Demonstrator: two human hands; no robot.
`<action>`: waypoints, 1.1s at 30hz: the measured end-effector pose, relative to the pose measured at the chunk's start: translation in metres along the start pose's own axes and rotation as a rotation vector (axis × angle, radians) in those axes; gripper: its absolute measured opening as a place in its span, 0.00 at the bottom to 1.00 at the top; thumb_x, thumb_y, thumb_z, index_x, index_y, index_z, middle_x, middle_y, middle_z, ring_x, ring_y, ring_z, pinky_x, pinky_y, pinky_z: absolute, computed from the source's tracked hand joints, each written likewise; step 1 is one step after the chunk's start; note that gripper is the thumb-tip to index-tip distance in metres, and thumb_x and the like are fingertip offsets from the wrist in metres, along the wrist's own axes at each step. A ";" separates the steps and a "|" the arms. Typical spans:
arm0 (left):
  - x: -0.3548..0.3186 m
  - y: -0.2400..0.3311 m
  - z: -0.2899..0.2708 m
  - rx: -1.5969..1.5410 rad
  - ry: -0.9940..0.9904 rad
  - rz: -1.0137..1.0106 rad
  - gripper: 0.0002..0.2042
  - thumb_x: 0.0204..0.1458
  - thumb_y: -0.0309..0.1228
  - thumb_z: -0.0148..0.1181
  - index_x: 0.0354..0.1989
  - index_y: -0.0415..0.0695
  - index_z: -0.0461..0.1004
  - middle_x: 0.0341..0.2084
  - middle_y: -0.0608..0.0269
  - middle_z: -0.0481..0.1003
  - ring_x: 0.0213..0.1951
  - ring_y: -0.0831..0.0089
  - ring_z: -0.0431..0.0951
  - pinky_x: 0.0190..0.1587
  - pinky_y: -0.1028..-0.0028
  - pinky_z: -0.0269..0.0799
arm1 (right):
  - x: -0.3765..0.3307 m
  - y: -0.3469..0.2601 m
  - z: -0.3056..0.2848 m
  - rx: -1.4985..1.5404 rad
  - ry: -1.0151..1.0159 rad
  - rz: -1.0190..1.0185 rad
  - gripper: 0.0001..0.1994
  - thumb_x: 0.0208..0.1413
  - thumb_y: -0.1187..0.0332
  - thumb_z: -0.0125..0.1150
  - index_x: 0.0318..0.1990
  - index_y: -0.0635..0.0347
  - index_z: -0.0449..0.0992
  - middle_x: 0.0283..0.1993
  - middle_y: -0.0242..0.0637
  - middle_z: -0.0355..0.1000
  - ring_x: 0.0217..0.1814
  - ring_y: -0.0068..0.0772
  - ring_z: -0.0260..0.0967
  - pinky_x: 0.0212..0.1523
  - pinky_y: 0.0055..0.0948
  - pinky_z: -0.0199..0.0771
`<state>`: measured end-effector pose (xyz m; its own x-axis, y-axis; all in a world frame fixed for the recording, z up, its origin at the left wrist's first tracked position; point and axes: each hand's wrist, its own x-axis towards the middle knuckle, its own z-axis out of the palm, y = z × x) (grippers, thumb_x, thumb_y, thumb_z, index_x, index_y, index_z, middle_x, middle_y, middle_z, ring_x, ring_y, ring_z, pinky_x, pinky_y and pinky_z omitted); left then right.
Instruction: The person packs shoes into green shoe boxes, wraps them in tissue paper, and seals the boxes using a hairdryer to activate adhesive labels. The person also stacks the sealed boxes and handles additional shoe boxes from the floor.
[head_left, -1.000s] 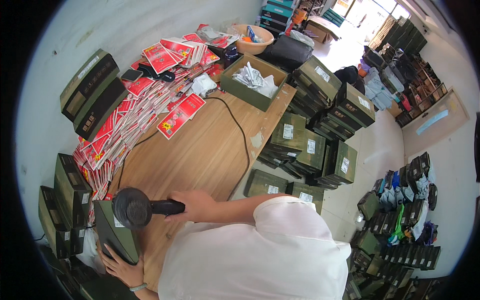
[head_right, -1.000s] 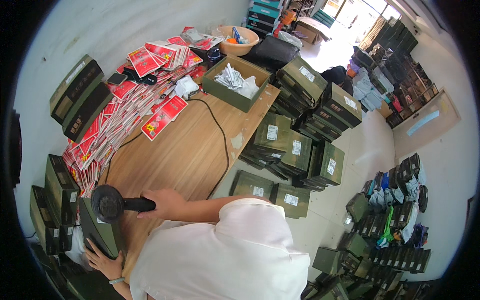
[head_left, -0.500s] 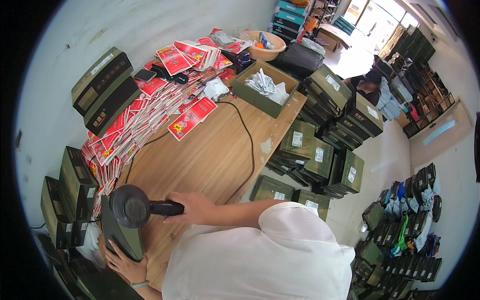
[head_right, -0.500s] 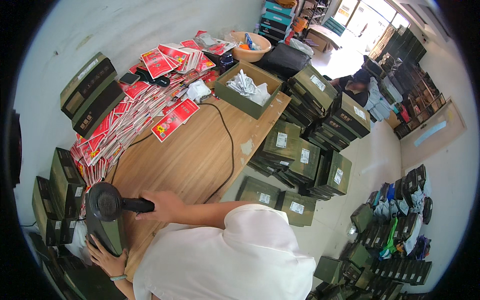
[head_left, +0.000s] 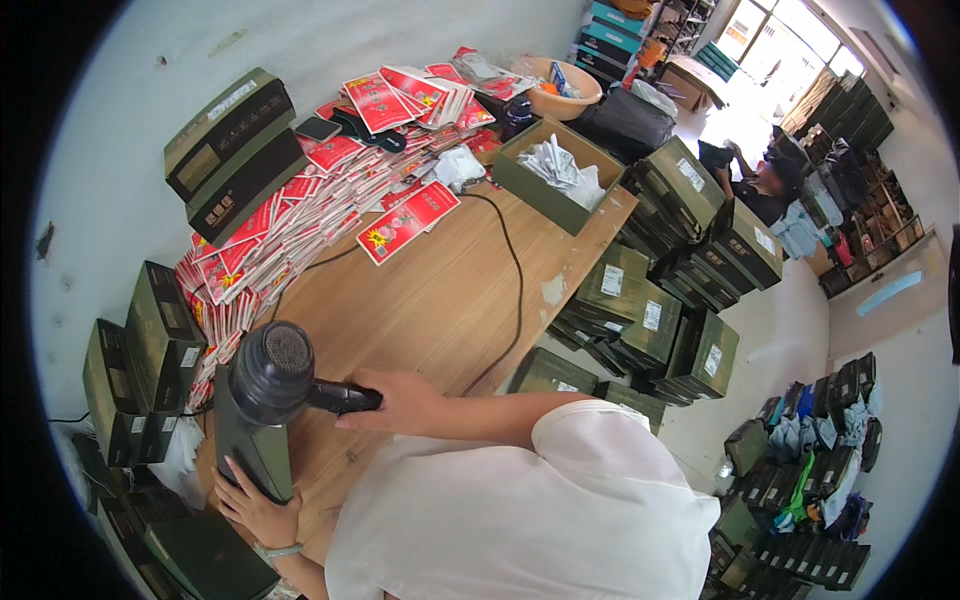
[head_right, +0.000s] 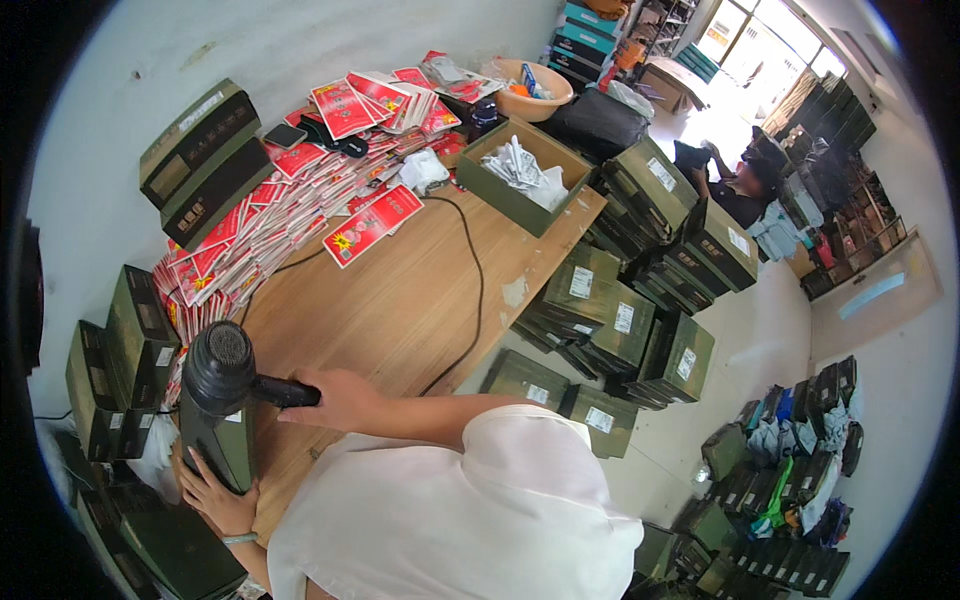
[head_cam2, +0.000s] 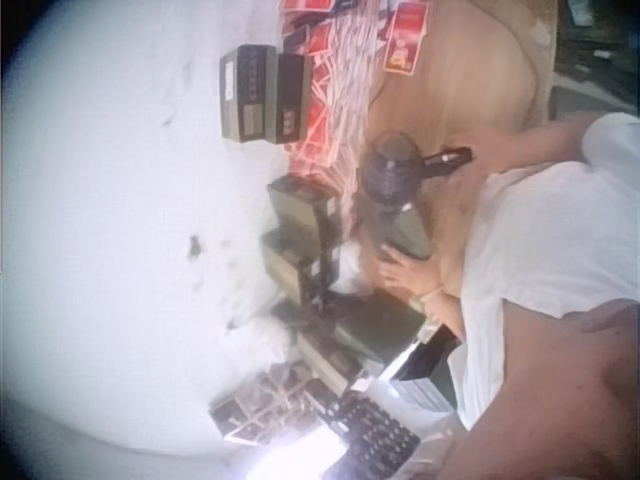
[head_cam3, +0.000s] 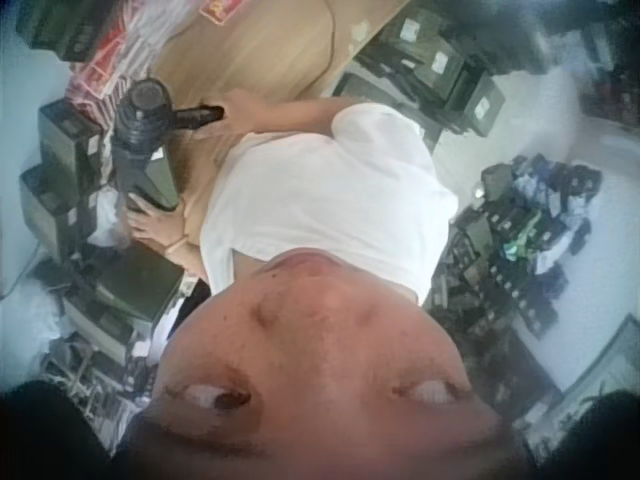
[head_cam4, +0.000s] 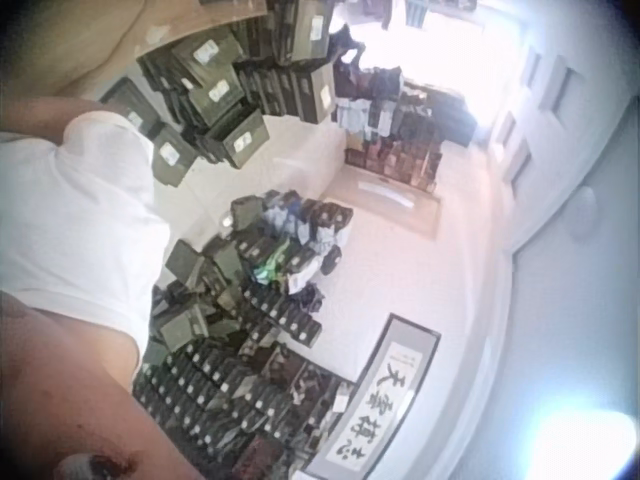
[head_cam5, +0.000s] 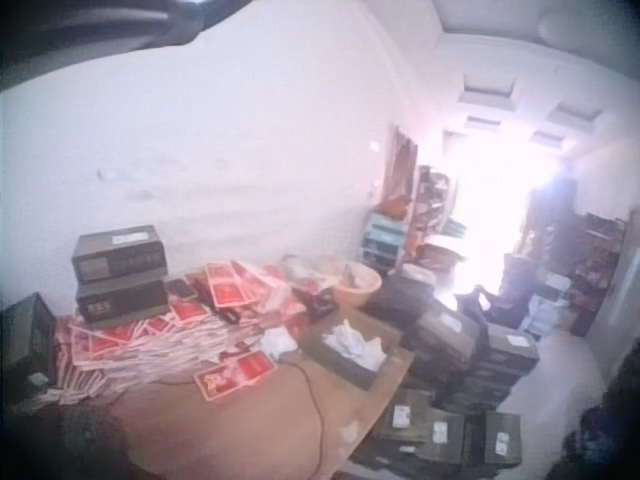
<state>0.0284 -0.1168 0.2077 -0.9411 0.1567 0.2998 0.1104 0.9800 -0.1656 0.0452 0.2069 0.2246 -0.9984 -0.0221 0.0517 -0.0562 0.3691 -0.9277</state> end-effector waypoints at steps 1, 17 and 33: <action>0.001 -0.003 0.001 0.005 0.023 0.004 0.60 0.24 0.44 0.73 0.71 0.45 0.43 0.67 0.41 0.48 0.65 0.45 0.51 0.62 0.47 0.48 | 0.001 -0.005 0.000 0.002 -0.008 0.017 0.27 0.46 0.42 0.66 0.41 0.55 0.71 0.27 0.48 0.71 0.31 0.53 0.71 0.32 0.43 0.68; 0.008 -0.007 -0.014 -0.190 0.006 -0.024 0.53 0.21 0.41 0.72 0.67 0.52 0.56 0.63 0.39 0.52 0.61 0.44 0.54 0.60 0.47 0.48 | -0.003 0.003 0.019 0.110 0.081 0.048 0.24 0.46 0.56 0.72 0.47 0.60 0.74 0.31 0.40 0.76 0.30 0.31 0.73 0.33 0.30 0.72; 0.000 -0.011 -0.014 -0.192 0.048 -0.008 0.56 0.16 0.43 0.73 0.67 0.51 0.57 0.62 0.36 0.53 0.60 0.44 0.56 0.58 0.48 0.49 | -0.008 -0.011 0.017 0.010 0.026 0.014 0.19 0.48 0.65 0.71 0.44 0.65 0.73 0.33 0.36 0.74 0.32 0.23 0.71 0.33 0.25 0.72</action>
<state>0.0314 -0.1255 0.2226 -0.9266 0.1496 0.3452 0.1660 0.9860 0.0183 0.0539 0.1873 0.2284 -0.9988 0.0075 0.0482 -0.0422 0.3598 -0.9321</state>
